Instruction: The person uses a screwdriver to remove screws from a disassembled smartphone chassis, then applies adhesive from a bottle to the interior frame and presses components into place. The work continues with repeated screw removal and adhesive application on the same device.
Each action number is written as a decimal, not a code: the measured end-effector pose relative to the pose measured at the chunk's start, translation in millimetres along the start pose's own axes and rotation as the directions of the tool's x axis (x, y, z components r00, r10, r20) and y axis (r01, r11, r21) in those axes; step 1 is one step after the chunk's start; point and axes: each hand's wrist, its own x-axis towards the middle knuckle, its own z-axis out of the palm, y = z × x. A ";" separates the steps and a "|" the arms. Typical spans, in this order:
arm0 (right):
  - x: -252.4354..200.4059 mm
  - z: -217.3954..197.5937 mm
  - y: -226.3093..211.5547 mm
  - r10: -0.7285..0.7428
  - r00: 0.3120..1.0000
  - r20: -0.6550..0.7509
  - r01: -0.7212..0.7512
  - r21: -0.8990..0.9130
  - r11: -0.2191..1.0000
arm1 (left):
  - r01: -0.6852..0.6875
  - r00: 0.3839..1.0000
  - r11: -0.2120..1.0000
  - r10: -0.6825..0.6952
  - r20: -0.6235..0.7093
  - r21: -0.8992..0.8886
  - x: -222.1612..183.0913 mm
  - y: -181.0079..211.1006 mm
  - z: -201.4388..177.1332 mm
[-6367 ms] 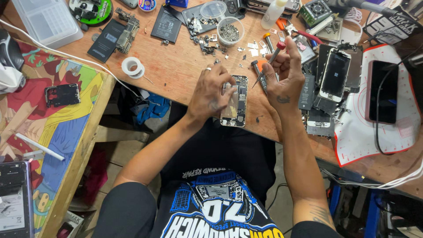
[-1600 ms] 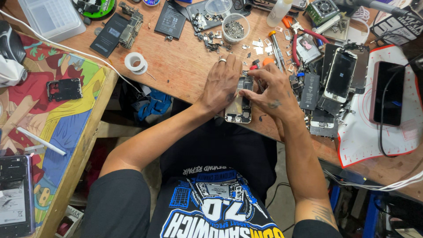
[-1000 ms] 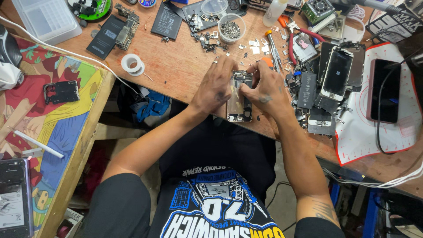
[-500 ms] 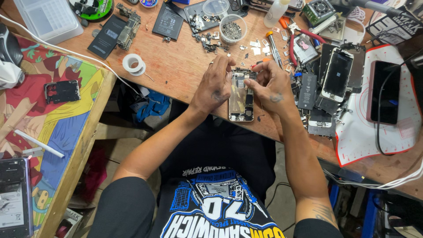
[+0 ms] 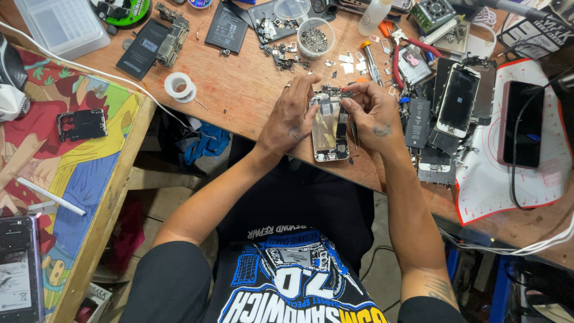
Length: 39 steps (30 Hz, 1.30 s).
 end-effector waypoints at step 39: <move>-21.1 6.7 -25.3 -0.604 0.777 0.178 0.624 -0.338 0.704 | 0.078 0.997 0.994 -0.077 0.019 -0.070 0.3 -3.6 0.2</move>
